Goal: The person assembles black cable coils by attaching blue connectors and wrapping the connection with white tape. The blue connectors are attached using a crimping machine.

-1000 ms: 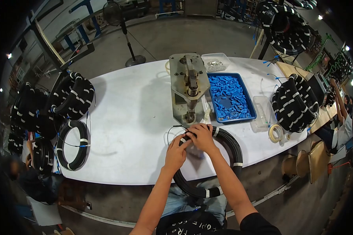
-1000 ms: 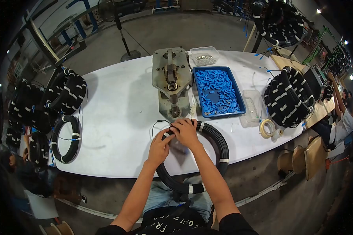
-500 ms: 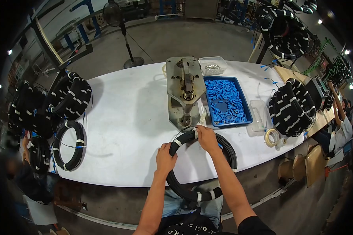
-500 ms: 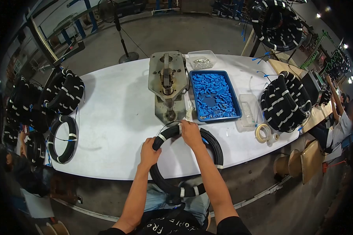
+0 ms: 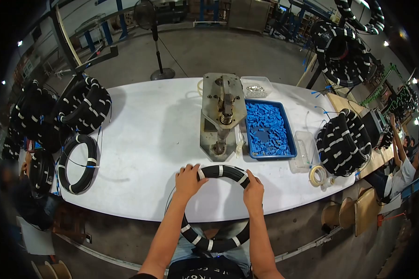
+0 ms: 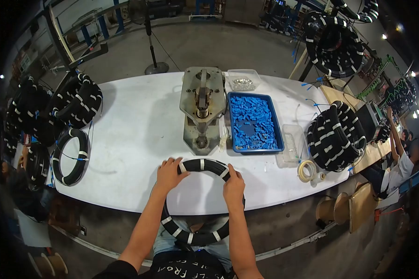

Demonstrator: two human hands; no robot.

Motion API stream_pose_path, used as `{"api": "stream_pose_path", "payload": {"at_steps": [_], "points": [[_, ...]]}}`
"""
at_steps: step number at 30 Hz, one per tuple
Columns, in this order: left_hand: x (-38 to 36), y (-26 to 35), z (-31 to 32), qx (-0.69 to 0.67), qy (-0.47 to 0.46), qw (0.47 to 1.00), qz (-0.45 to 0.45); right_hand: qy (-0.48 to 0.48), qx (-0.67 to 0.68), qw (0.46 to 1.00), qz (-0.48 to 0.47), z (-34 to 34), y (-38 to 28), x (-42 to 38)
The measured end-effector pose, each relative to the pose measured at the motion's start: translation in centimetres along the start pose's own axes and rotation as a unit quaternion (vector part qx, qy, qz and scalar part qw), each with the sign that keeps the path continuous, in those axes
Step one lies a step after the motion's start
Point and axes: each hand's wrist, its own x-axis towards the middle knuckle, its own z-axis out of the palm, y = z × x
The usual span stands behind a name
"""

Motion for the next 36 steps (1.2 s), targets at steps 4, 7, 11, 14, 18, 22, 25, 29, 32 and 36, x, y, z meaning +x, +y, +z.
{"api": "stream_pose_path", "payload": {"at_steps": [4, 7, 11, 14, 18, 22, 25, 29, 32, 36], "points": [[-4.4, -2.0, -0.8, -0.01, 0.015, 0.998, -0.055, -0.073, 0.003, 0.994, 0.08, -1.1, 0.9, 1.6], [-5.6, -2.7, -0.3, -0.048, 0.024, 0.995, -0.083, -0.099, 0.013, 0.991, 0.09, -1.5, 1.5, 2.1], [-4.8, -2.7, -0.7, -0.071, 0.031, 0.996, -0.034, -0.119, -0.027, 0.99, 0.064, -1.5, 1.9, 3.4], [-3.9, -2.8, -1.2, -0.078, 0.017, 0.997, -0.016, -0.18, -0.035, 0.98, 0.072, -1.1, 2.0, 4.6], [-1.7, -3.1, -0.8, -0.085, 0.006, 0.996, 0.032, -0.223, -0.07, 0.969, 0.081, -1.4, -1.2, 5.1], [1.1, -3.4, -0.6, -0.092, 0.008, 0.991, 0.102, -0.184, -0.156, 0.97, 0.031, 1.1, -0.2, 4.8], [2.5, -3.3, -1.2, -0.091, -0.028, 0.988, 0.119, -0.147, -0.127, 0.979, 0.061, 1.0, -0.4, 4.0], [2.6, -2.7, -1.4, -0.09, -0.053, 0.989, 0.1, -0.162, -0.118, 0.971, 0.127, 0.7, -0.7, 2.8], [1.4, -1.9, -1.0, -0.047, 0.0, 0.997, 0.056, -0.139, -0.129, 0.973, 0.135, 0.8, -0.3, 2.3], [-2.3, -1.6, 0.0, 0.057, 0.059, 0.997, -0.015, -0.094, -0.092, 0.979, 0.157, 0.0, -0.4, 1.0]]}}
